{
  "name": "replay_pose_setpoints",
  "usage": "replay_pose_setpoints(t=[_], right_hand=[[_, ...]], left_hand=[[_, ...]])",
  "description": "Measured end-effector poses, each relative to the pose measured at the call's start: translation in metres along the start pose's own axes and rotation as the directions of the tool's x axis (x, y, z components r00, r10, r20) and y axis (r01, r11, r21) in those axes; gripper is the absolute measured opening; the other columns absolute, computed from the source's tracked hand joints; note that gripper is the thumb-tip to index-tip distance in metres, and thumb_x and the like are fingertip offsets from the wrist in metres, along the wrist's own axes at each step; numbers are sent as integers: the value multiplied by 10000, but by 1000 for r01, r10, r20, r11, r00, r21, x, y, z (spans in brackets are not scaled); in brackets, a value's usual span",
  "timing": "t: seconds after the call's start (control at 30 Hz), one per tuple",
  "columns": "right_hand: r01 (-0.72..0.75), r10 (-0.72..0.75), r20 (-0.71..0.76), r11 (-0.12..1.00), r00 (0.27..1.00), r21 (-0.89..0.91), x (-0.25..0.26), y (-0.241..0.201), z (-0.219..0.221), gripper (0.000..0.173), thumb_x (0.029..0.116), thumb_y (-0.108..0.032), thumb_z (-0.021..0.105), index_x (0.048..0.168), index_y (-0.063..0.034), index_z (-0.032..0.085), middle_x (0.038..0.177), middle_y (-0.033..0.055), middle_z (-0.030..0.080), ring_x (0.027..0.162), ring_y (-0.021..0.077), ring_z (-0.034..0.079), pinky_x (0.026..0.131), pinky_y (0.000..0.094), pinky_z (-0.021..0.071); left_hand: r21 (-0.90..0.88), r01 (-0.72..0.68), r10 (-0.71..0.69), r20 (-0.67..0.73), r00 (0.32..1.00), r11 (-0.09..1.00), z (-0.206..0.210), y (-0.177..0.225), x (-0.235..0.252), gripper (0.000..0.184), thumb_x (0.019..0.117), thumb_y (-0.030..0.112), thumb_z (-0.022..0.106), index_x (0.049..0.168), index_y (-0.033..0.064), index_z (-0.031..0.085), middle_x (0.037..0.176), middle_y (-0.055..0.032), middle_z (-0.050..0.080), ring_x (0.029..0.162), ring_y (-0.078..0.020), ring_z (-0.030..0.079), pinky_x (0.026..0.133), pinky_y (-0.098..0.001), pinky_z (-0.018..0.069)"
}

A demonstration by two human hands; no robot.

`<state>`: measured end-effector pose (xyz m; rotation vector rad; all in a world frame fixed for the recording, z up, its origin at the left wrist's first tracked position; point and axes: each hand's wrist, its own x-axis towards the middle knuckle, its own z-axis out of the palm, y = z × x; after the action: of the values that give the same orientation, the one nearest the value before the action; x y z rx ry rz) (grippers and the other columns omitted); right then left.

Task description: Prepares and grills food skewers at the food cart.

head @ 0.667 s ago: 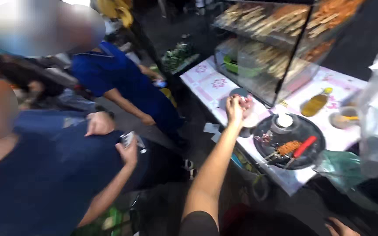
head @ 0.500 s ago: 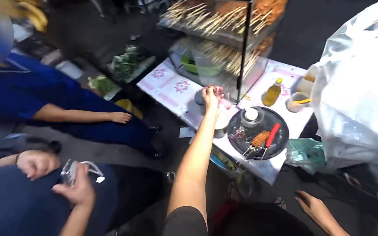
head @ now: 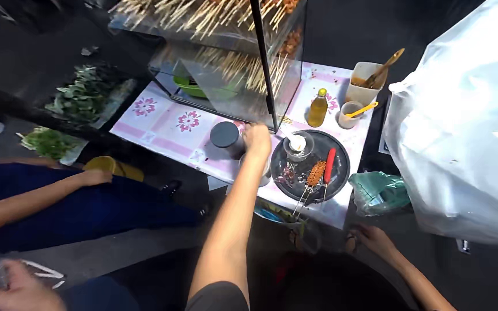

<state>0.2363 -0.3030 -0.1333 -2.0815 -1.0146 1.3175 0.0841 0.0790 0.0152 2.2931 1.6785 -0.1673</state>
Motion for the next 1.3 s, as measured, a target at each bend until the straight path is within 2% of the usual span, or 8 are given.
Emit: replay_pose_setpoints(t=[0.13, 0.3, 0.43, 0.57, 0.63, 0.8, 1.17, 1.3], right_hand=[[-84, 78, 39, 981, 996, 175, 29, -52, 12, 347, 1088, -223, 510, 1340, 2, 585, 1177, 176, 681, 901, 240, 685, 766, 415, 572], [-147, 151, 8, 945, 988, 292, 66, -82, 23, 351, 1068, -187, 553, 1367, -10, 506, 1140, 154, 661, 864, 216, 694, 656, 362, 573], [-265, 281, 26, 864, 959, 428, 80, -98, 25, 343, 1054, -164, 579, 1336, -32, 437, 1038, 129, 660, 738, 185, 668, 574, 319, 532], [-204, 262, 0, 750, 965, 630, 94, -76, 29, 313, 1032, -122, 588, 1310, -28, 479, 894, 71, 647, 576, 96, 539, 488, 241, 441], [-126, 150, 23, 727, 988, 675, 95, -65, 27, 302, 1043, -96, 544, 1335, -19, 532, 872, 35, 631, 555, 56, 501, 474, 201, 412], [-209, 207, 55, 869, 977, 449, 44, -140, 14, 224, 1071, -62, 498, 1278, -5, 562, 864, 17, 600, 604, 65, 515, 556, 222, 454], [-54, 48, 42, 981, 998, 184, 63, -92, 28, 298, 1088, -198, 479, 1261, 10, 606, 958, 106, 680, 722, 141, 648, 647, 314, 552], [83, -98, -84, 982, 992, -171, 80, -93, 32, 345, 1006, -207, 618, 1275, 8, 637, 1118, 195, 675, 992, 309, 663, 930, 489, 521]], left_hand=[[-61, -288, 271, -200, 942, 956, 92, -5, -27, 334, 994, 242, 618, 1194, -20, 673, 1178, -250, 675, 1115, -443, 648, 828, -610, 561], [-95, -215, 206, -103, 973, 972, 95, 8, -46, 552, 967, 58, 609, 1485, -52, 454, 1439, -282, 532, 1282, -450, 562, 942, -595, 531], [-124, -252, 237, -124, 964, 960, 78, 5, -45, 613, 964, 72, 621, 1527, 1, 391, 1349, -288, 560, 1172, -475, 598, 848, -603, 551], [-140, -251, 276, 211, 938, 958, 88, 8, -65, 303, 1022, 252, 588, 1199, 29, 693, 1198, -223, 684, 1123, -407, 666, 906, -605, 543], [-147, -225, 267, 434, 860, 963, 114, 11, -79, 345, 1038, 272, 545, 1234, 26, 689, 1256, -225, 676, 1189, -407, 645, 961, -623, 512], [-346, -172, 315, 416, 853, 922, 147, 13, -116, 335, 1053, 240, 505, 1232, 25, 689, 1236, -199, 691, 1180, -359, 658, 1002, -557, 500], [-832, 27, 298, 229, 927, 554, 169, -14, -131, 226, 1018, 83, 564, 1096, -9, 756, 974, -74, 769, 878, -82, 698, 858, -296, 547], [-825, -52, 275, 128, 953, 563, 154, -42, -140, 247, 1030, 84, 537, 1134, 1, 744, 884, -16, 767, 782, -29, 693, 763, -221, 553]])
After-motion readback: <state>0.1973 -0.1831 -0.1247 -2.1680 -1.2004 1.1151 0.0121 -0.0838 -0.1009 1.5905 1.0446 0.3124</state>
